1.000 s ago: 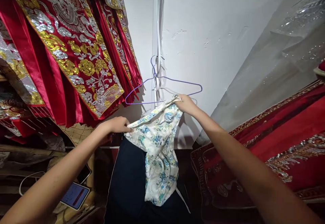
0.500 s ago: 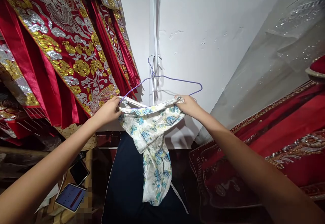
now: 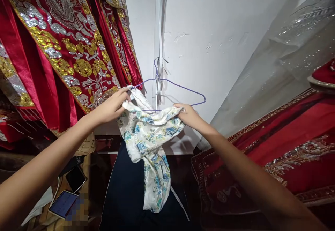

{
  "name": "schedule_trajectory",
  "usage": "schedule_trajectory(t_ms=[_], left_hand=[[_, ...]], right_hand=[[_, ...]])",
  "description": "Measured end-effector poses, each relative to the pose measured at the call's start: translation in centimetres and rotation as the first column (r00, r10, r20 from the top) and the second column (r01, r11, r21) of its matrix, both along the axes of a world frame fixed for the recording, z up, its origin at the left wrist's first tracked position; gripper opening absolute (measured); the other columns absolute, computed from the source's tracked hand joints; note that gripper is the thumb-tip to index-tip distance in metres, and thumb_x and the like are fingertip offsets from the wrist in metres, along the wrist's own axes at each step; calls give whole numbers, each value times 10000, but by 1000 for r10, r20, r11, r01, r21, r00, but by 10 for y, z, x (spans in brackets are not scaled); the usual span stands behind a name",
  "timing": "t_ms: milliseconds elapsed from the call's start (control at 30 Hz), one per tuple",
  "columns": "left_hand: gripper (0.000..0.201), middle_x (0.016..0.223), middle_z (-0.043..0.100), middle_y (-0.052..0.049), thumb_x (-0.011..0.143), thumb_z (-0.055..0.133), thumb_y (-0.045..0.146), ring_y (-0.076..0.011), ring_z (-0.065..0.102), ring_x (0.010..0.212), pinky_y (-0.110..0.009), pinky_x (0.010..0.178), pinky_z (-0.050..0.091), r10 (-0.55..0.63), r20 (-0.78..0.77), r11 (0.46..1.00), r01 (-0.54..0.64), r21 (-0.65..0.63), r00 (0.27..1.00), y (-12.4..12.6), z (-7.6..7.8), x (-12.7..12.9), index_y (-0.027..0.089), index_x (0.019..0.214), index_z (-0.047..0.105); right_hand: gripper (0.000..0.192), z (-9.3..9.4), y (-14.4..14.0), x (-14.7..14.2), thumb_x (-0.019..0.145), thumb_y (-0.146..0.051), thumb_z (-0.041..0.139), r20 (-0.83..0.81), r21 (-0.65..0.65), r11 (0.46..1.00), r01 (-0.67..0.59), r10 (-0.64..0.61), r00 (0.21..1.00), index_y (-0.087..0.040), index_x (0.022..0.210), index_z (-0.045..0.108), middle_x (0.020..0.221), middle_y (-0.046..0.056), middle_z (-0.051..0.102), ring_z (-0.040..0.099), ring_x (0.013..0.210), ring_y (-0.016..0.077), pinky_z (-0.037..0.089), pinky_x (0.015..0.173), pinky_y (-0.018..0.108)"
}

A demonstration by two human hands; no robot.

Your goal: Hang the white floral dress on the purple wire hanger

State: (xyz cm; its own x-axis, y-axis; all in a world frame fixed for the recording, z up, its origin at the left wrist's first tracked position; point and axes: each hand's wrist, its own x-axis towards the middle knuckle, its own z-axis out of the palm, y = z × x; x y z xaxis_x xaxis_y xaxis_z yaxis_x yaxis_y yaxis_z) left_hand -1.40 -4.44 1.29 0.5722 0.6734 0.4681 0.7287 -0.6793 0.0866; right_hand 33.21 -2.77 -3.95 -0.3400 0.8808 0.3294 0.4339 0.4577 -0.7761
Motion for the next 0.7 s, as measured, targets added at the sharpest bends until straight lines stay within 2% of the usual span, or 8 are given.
schedule_trajectory(t_ms=[167, 233, 333, 400, 433, 500, 600, 700], left_hand=[[439, 1300, 582, -126, 867, 419, 120, -255, 555, 1210, -413, 1051, 448, -12, 301, 997, -12, 76, 954, 48, -7, 22, 178, 1292, 514], [402, 1237, 624, -109, 877, 406, 128, -253, 583, 1166, -407, 1030, 458, 10, 327, 998, -28, 51, 945, 63, -9, 24, 178, 1237, 579], [346, 1131, 655, -88, 875, 414, 148, -249, 611, 1074, -394, 987, 471, 24, 290, 1000, -20, -16, 957, 72, -9, 21, 182, 1131, 644], [319, 1108, 646, -83, 867, 439, 165, -246, 608, 1052, -386, 968, 470, 26, 274, 998, -10, -59, 961, 72, -8, 18, 188, 1101, 654], [293, 1104, 638, -81, 864, 455, 177, -245, 602, 1055, -383, 967, 465, 34, 281, 997, -14, -73, 959, 70, -7, 16, 191, 1072, 661], [222, 1102, 625, -80, 865, 498, 213, -244, 586, 1065, -374, 960, 458, 80, 339, 995, -57, -79, 937, 68, -4, 12, 199, 1010, 667], [157, 1034, 624, -73, 855, 593, 291, -214, 589, 925, -335, 830, 480, 239, 519, 971, -216, -104, 821, 67, -1, 6, 204, 981, 629], [133, 844, 607, -42, 856, 616, 324, -165, 539, 709, -285, 657, 440, 338, 594, 940, -287, -182, 730, 67, 4, 8, 198, 886, 585]], right_hand=[[294, 5, -14, 4, 742, -158, 482, -51, 68, 997, -39, 42, 998, -183, 925, 711, 841, 31, 690, 635, 785, 199, 462, 676, 297], [496, 7, -14, 16, 744, -159, 525, -75, 196, 975, 105, -91, 993, -201, 1213, 681, 973, 63, 719, 660, 848, 229, 495, 713, 336], [805, 14, -11, 41, 737, -227, 659, -191, 320, 849, 421, -377, 906, -186, 1510, 439, 1049, 118, 726, 680, 830, 265, 532, 712, 390], [843, 21, -7, 58, 712, -326, 751, -195, 323, 801, 505, -466, 863, -145, 1487, 473, 1059, 146, 732, 691, 852, 294, 552, 737, 423], [798, 25, -4, 66, 703, -374, 776, -168, 314, 810, 496, -466, 869, -138, 1430, 545, 1085, 152, 733, 694, 898, 312, 557, 767, 435], [635, 36, -1, 82, 699, -448, 795, -82, 249, 872, 421, -414, 907, -151, 1251, 695, 1105, 137, 743, 692, 973, 339, 563, 803, 441], [493, 51, 3, 99, 669, -515, 827, 8, -2, 963, 271, -271, 963, -176, 1024, 788, 983, 101, 779, 718, 906, 337, 581, 758, 425], [527, 56, 4, 99, 674, -631, 793, -89, -191, 975, 112, -131, 987, -182, 948, 792, 892, 110, 786, 736, 815, 317, 599, 721, 429]])
